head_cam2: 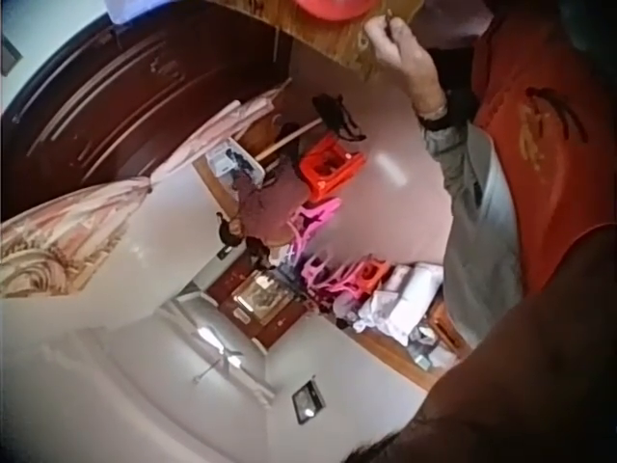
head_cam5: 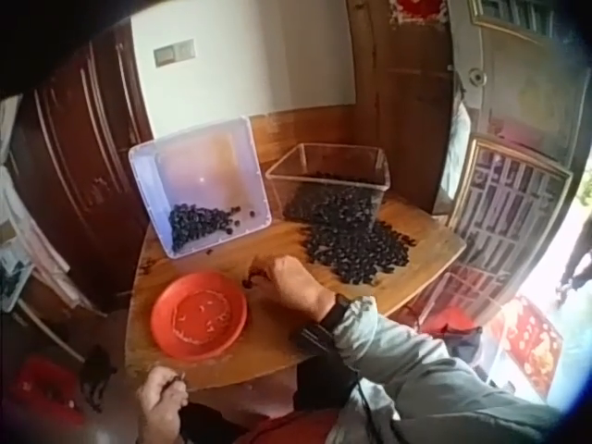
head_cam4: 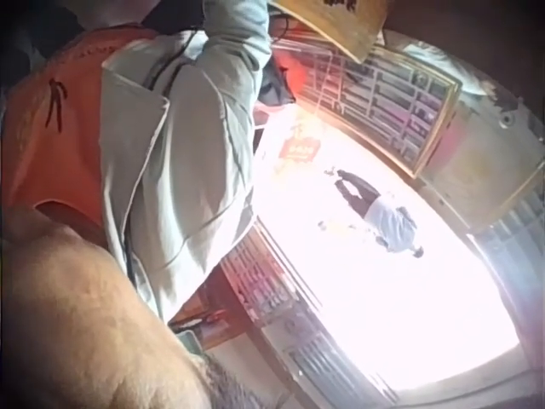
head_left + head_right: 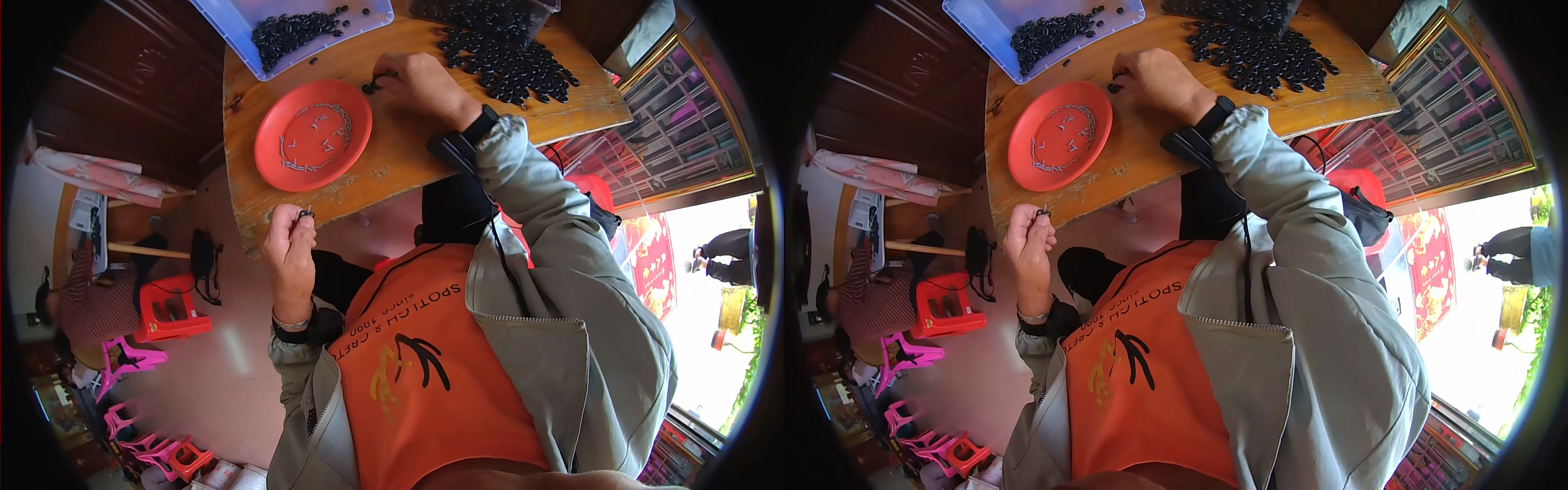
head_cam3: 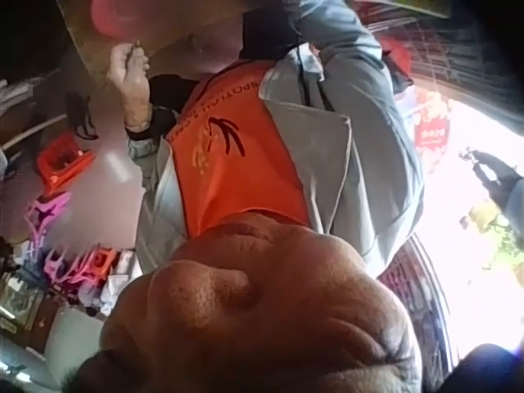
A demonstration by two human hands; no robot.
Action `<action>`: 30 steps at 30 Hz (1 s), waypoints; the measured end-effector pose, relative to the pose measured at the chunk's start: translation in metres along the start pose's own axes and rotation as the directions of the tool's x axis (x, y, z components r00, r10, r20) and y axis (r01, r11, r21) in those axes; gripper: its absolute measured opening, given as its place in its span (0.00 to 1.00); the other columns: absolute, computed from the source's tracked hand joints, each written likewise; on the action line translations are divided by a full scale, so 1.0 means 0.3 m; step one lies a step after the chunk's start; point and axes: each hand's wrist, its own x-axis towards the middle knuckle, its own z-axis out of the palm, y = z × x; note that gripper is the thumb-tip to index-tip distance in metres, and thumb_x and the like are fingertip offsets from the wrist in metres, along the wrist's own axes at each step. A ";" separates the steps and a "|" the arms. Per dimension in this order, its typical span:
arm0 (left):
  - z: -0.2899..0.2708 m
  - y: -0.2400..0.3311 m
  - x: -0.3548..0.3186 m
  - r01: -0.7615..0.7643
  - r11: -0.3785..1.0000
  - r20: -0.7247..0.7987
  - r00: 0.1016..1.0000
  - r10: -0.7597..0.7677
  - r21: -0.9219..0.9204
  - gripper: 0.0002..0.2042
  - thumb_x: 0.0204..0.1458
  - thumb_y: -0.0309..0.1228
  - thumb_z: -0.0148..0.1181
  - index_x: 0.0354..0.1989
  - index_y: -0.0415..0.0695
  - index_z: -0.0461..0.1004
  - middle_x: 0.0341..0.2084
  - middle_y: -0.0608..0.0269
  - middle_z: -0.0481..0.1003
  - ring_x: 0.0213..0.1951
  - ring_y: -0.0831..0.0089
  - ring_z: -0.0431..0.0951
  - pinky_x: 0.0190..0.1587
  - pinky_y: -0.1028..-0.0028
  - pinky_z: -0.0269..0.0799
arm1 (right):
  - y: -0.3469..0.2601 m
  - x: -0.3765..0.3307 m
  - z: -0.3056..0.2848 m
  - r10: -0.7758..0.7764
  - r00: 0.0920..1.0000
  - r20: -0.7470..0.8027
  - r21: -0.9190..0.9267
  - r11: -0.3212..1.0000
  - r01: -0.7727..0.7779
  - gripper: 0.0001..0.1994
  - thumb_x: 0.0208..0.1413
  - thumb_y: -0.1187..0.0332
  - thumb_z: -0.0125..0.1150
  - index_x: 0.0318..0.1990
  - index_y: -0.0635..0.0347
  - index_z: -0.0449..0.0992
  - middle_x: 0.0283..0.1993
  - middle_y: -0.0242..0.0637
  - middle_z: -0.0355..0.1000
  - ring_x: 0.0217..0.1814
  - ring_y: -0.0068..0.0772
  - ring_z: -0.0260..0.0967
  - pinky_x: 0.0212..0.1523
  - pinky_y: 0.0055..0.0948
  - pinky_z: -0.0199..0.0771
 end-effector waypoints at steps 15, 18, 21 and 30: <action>0.058 0.079 0.088 -0.041 0.870 0.060 0.995 0.081 -0.492 0.07 0.56 0.31 0.47 0.35 0.39 0.66 0.24 0.60 0.71 0.25 0.76 0.71 0.28 0.81 0.63 | -0.389 -0.151 -0.014 -0.021 0.919 0.393 0.909 -0.138 -0.392 0.11 0.54 0.74 0.61 0.45 0.61 0.76 0.37 0.30 0.75 0.38 0.19 0.70 0.43 0.20 0.71; 0.045 0.042 0.078 -0.039 0.825 0.042 0.996 0.076 -0.564 0.07 0.56 0.31 0.47 0.35 0.39 0.65 0.24 0.60 0.71 0.24 0.75 0.71 0.27 0.80 0.64 | -0.410 -0.162 -0.012 -0.037 0.902 0.430 0.891 -0.144 -0.430 0.12 0.54 0.75 0.61 0.46 0.61 0.76 0.39 0.30 0.76 0.42 0.20 0.72 0.45 0.21 0.73; 0.038 0.035 0.067 -0.034 0.814 0.016 0.998 0.053 -0.580 0.07 0.56 0.31 0.47 0.35 0.39 0.65 0.22 0.60 0.71 0.23 0.74 0.71 0.26 0.79 0.63 | -0.425 -0.166 -0.012 -0.060 0.898 0.435 0.884 -0.157 -0.439 0.12 0.54 0.75 0.61 0.47 0.61 0.76 0.40 0.30 0.76 0.44 0.20 0.72 0.45 0.21 0.74; 0.052 0.028 0.059 -0.022 0.794 0.050 0.997 0.066 -0.607 0.08 0.56 0.32 0.46 0.34 0.39 0.64 0.21 0.58 0.70 0.22 0.73 0.69 0.25 0.79 0.62 | -0.407 -0.176 0.033 -0.064 0.899 0.433 0.897 -0.072 -0.437 0.11 0.58 0.70 0.58 0.46 0.61 0.76 0.34 0.28 0.75 0.37 0.16 0.71 0.38 0.18 0.74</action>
